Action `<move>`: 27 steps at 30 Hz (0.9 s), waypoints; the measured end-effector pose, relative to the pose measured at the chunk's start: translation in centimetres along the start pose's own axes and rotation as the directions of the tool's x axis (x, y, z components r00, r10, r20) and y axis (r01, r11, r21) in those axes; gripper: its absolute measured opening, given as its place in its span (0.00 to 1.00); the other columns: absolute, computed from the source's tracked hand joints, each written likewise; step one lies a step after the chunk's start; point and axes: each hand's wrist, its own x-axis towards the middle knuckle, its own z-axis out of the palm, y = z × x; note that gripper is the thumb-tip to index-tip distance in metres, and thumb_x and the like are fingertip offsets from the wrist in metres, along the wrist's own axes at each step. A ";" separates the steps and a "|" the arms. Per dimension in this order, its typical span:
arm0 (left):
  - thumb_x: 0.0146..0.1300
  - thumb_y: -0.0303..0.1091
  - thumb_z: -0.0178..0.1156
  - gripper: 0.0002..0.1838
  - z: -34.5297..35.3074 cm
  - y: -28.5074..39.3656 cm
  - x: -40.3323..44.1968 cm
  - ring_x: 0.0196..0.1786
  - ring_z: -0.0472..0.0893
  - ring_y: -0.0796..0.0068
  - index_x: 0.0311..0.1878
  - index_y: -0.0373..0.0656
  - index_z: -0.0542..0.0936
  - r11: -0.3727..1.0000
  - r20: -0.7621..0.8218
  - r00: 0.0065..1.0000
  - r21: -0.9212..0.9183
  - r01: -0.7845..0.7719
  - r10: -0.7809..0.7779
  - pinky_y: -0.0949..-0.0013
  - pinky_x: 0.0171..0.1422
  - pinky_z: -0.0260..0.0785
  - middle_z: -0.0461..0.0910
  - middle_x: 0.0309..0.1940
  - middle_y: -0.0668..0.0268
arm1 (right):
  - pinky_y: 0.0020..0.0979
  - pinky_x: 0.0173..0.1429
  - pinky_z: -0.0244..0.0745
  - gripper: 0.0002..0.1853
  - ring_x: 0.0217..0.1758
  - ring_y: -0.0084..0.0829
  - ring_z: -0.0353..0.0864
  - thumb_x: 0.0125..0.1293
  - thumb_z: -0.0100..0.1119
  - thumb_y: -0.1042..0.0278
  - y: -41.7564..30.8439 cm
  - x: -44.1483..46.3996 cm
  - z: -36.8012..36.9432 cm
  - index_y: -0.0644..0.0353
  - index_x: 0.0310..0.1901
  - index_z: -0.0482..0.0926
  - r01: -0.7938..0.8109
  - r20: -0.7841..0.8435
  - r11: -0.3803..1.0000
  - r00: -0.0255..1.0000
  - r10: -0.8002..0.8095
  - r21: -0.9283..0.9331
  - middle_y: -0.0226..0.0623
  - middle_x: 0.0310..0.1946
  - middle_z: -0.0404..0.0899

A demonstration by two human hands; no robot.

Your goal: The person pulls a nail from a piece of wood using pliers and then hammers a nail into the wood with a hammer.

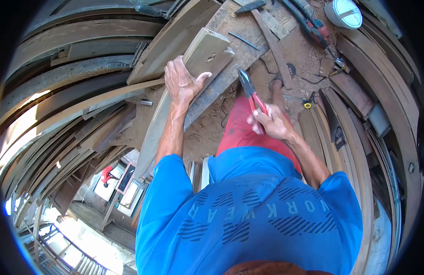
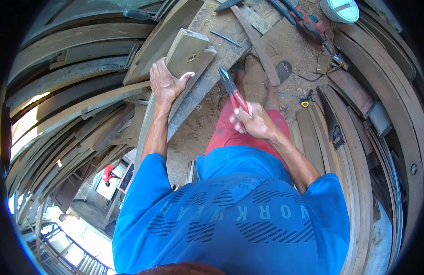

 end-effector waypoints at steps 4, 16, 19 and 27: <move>0.37 0.54 0.90 0.55 0.0 0.4 0.2 0.57 0.78 0.43 0.64 0.33 0.73 1.000 -0.025 1.000 0.018 0.005 -0.004 0.47 0.63 0.72 0.78 0.51 0.47 | 0.32 0.45 0.84 0.10 0.40 0.25 0.86 0.79 0.47 0.75 -1.2 2.0 0.9 0.67 0.55 0.75 0.135 0.009 0.986 0.991 -0.137 0.098 0.47 0.51 0.83; 0.36 0.49 0.90 0.53 0.2 0.1 -0.2 0.54 0.77 0.45 0.64 0.35 0.73 0.999 -0.071 0.997 0.007 -0.033 0.033 0.48 0.60 0.71 0.78 0.49 0.49 | 0.38 0.54 0.90 0.12 0.54 0.41 0.92 0.79 0.52 0.73 -3.5 5.6 2.8 0.63 0.60 0.75 -0.077 0.277 0.909 0.960 -0.044 0.410 0.49 0.62 0.79; 0.37 0.48 0.90 0.52 0.2 0.1 -0.1 0.54 0.77 0.44 0.64 0.34 0.73 1.000 -0.069 0.997 -0.008 -0.021 0.021 0.48 0.59 0.71 0.78 0.49 0.48 | 0.38 0.47 0.92 0.10 0.49 0.39 0.93 0.81 0.54 0.71 -3.5 5.8 2.7 0.63 0.58 0.76 -0.166 0.279 0.850 0.960 0.024 0.499 0.54 0.59 0.83; 0.36 0.48 0.90 0.53 0.1 0.5 -0.3 0.52 0.77 0.45 0.63 0.33 0.73 1.000 -0.084 0.996 0.008 -0.018 0.018 0.48 0.58 0.71 0.77 0.48 0.49 | 0.31 0.33 0.88 0.10 0.35 0.29 0.89 0.84 0.55 0.61 -3.6 6.1 2.2 0.57 0.55 0.75 -0.213 0.319 0.765 0.948 0.011 0.608 0.51 0.46 0.88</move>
